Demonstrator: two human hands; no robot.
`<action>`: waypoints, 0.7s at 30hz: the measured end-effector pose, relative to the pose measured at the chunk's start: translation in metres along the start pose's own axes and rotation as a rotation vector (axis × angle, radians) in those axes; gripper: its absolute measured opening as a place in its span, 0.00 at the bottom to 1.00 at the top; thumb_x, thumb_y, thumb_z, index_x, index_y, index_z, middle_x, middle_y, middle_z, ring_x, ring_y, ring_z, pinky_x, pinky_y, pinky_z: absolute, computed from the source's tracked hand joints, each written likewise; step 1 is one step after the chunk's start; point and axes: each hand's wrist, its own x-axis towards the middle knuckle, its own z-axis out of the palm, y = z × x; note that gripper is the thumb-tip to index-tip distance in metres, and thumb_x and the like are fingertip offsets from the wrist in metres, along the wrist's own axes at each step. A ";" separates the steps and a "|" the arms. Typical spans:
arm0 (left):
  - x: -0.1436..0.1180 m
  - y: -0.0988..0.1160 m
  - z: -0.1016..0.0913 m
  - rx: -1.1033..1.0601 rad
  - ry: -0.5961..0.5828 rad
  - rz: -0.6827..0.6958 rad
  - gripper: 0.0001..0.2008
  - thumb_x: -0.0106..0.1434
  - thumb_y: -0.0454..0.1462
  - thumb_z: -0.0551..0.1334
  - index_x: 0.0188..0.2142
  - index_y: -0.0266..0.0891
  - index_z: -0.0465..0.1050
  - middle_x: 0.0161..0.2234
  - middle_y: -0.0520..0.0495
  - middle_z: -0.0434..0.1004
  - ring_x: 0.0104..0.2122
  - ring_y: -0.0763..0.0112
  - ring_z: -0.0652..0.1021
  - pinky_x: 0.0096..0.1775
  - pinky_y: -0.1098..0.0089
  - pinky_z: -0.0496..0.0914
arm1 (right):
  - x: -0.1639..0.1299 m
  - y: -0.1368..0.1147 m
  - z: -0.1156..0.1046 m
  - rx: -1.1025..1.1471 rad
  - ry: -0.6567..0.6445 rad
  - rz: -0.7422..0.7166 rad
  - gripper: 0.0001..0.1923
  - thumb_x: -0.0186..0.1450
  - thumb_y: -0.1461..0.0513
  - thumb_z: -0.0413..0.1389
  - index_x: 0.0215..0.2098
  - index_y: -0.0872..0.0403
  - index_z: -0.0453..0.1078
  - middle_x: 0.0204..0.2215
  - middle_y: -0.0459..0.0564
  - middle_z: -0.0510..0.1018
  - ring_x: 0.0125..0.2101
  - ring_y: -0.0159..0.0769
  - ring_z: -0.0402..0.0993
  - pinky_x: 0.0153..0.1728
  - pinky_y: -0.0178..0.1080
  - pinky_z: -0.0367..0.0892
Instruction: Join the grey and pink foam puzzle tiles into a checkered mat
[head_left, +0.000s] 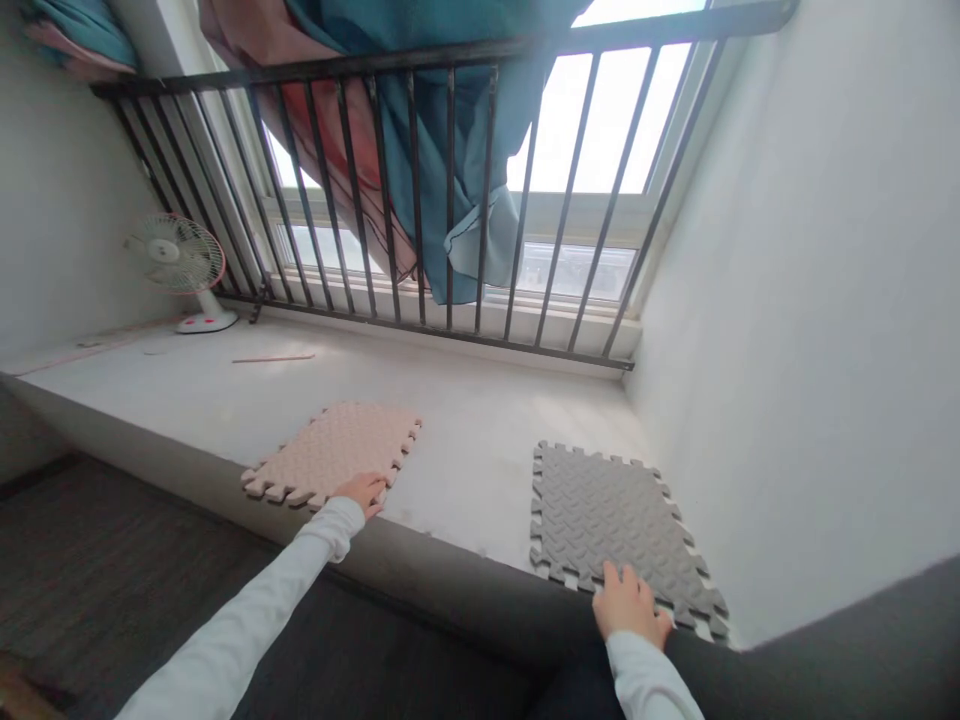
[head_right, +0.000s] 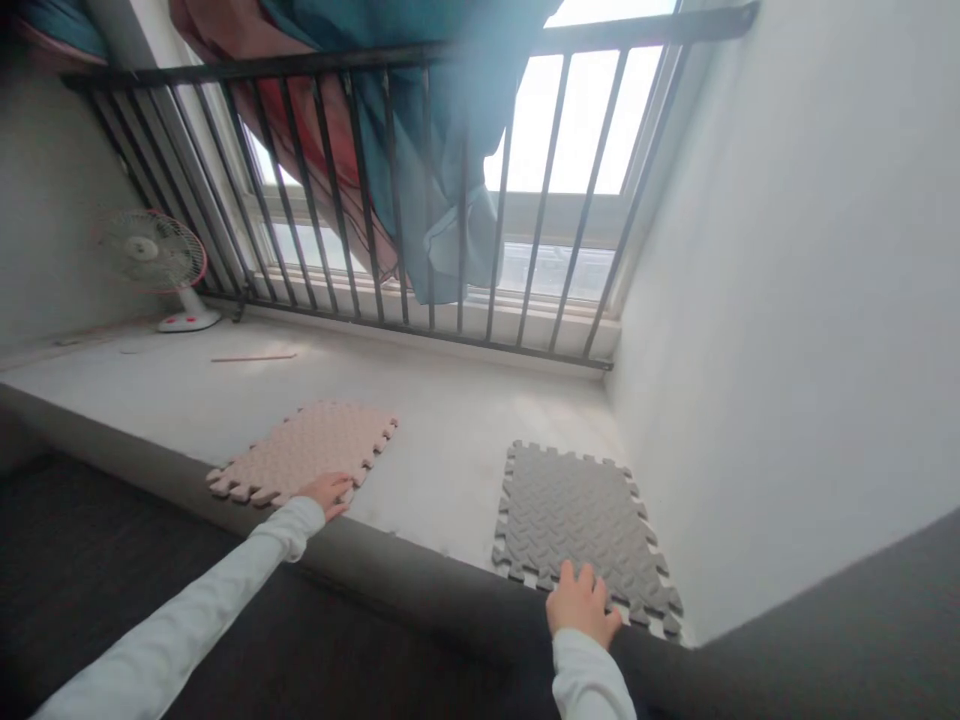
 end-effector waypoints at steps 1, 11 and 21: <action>0.003 0.005 -0.004 0.034 -0.014 -0.035 0.17 0.48 0.35 0.59 0.41 0.42 0.70 0.49 0.44 0.66 0.48 0.62 0.66 0.46 0.65 0.63 | 0.000 0.000 0.000 0.015 -0.001 0.004 0.21 0.58 0.66 0.40 0.47 0.46 0.62 0.50 0.53 0.63 0.49 0.41 0.57 0.40 0.48 0.56; 0.028 -0.009 -0.030 -0.195 0.271 0.050 0.09 0.50 0.38 0.57 0.32 0.38 0.70 0.45 0.44 0.69 0.46 0.67 0.68 0.48 0.67 0.61 | -0.005 0.004 -0.006 0.061 -0.059 0.015 0.23 0.58 0.65 0.42 0.50 0.45 0.59 0.54 0.49 0.59 0.52 0.40 0.53 0.43 0.49 0.56; 0.032 0.167 -0.011 -0.401 0.487 0.440 0.09 0.51 0.40 0.59 0.32 0.39 0.68 0.51 0.38 0.64 0.52 0.62 0.63 0.53 0.59 0.56 | -0.006 0.000 -0.015 0.078 -0.133 0.054 0.25 0.57 0.66 0.43 0.52 0.45 0.57 0.55 0.48 0.56 0.54 0.38 0.50 0.44 0.48 0.55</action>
